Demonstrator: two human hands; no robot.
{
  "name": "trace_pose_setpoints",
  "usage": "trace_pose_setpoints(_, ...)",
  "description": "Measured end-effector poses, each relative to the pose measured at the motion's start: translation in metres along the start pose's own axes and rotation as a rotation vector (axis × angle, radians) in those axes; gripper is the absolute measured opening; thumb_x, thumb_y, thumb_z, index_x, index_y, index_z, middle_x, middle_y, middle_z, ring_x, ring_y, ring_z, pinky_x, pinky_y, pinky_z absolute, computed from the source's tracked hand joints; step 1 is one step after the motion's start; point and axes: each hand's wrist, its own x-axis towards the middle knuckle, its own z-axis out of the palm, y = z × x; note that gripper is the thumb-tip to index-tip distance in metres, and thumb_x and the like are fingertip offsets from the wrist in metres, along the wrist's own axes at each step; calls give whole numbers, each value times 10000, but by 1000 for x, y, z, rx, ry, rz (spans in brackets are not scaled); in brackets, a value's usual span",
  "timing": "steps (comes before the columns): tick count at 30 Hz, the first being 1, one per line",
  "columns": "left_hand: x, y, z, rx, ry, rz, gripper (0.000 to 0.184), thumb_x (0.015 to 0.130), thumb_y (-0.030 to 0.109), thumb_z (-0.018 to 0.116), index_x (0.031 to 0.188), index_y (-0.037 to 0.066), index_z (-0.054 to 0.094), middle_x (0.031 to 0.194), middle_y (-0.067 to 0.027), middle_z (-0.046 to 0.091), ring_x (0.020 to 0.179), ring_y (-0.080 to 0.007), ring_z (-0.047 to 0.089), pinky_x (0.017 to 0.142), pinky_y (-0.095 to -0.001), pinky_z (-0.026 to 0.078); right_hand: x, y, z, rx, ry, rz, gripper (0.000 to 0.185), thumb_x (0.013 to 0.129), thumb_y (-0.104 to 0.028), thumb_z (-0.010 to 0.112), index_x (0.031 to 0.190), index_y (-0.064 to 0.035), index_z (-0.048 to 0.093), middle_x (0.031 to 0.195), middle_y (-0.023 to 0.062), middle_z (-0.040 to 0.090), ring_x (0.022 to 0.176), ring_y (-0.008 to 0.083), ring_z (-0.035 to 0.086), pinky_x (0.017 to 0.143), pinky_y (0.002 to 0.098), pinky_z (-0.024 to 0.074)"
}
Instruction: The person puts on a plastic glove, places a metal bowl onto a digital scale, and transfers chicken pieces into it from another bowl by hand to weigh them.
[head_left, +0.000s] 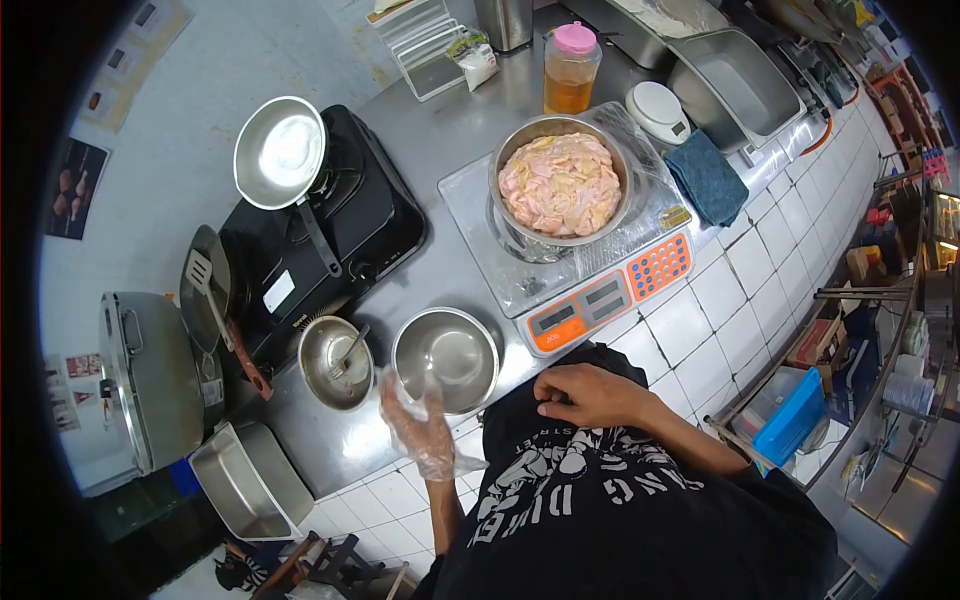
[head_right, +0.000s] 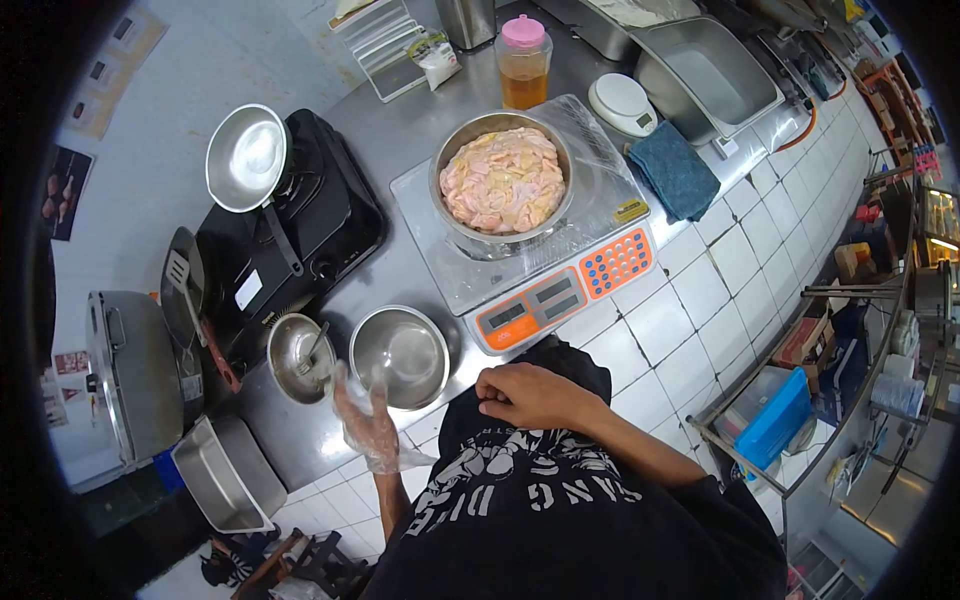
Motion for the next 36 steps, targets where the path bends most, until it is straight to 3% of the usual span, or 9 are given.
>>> trace_pose_setpoints(6,64,133,42,23,-295,773,550,800,270,677,1266,43,492,1307,-230,444,1242,-421,377,1020,-487,312,-7,-2,-6,-19,24,-2,221,837,-203,618,896,0,551,810,135,611,770,284,602,699,378,456)
trace_pose_setpoints(8,85,156,76,13,-344,1045,523,816,297,641,1260,65,493,1336,-192,434,1255,-381,375,1054,-453,289,-10,-1,-7,-21,36,-11,220,840,-204,615,897,-1,552,814,140,612,773,292,602,701,384,456)
trace_pose_setpoints(11,113,182,133,199,-423,1248,519,820,388,599,1250,110,509,1343,-165,433,1260,-360,373,1046,-461,301,-15,-4,-11,-40,55,-6,216,843,-204,610,897,-2,555,822,146,615,779,297,604,708,388,458)
trace_pose_setpoints(14,128,217,150,455,-694,1149,525,837,454,542,1267,155,502,1357,-161,417,1264,-360,363,1051,-464,293,-21,-1,-14,-47,75,14,197,847,-184,609,917,-5,561,864,125,620,815,282,612,721,367,480)
trace_pose_setpoints(21,150,183,193,410,-420,1365,523,844,502,514,1272,201,506,1377,-160,392,1247,-368,375,1043,-451,301,-29,10,-14,-31,142,46,184,850,-175,604,927,-12,563,893,115,623,851,273,618,745,355,489)
trace_pose_setpoints(24,151,191,192,510,-529,1293,535,854,522,488,1279,198,504,1394,-162,374,1263,-353,368,1060,-450,282,-28,9,-16,-19,145,47,182,846,-171,607,925,-13,562,895,113,625,854,272,620,745,355,490)
trace_pose_setpoints(30,146,197,159,250,-536,1277,527,868,433,535,1327,188,452,1433,-133,325,1312,-335,305,1074,-427,272,-27,7,-21,-48,153,38,190,841,-174,609,928,-12,562,895,112,626,840,271,622,732,360,494)
trace_pose_setpoints(33,132,192,112,-222,-471,1048,462,843,367,604,1240,137,551,1301,-124,504,1255,-306,412,1046,-394,316,-27,10,-19,-75,160,20,193,839,-175,611,930,-11,561,889,113,624,836,271,621,728,359,494)
trace_pose_setpoints(36,114,174,53,-153,-386,841,384,832,218,639,1182,70,586,1262,-149,533,1202,-303,470,1010,-387,349,-27,11,-15,-58,135,33,193,840,-171,611,929,-8,560,885,114,621,831,271,619,723,356,494)
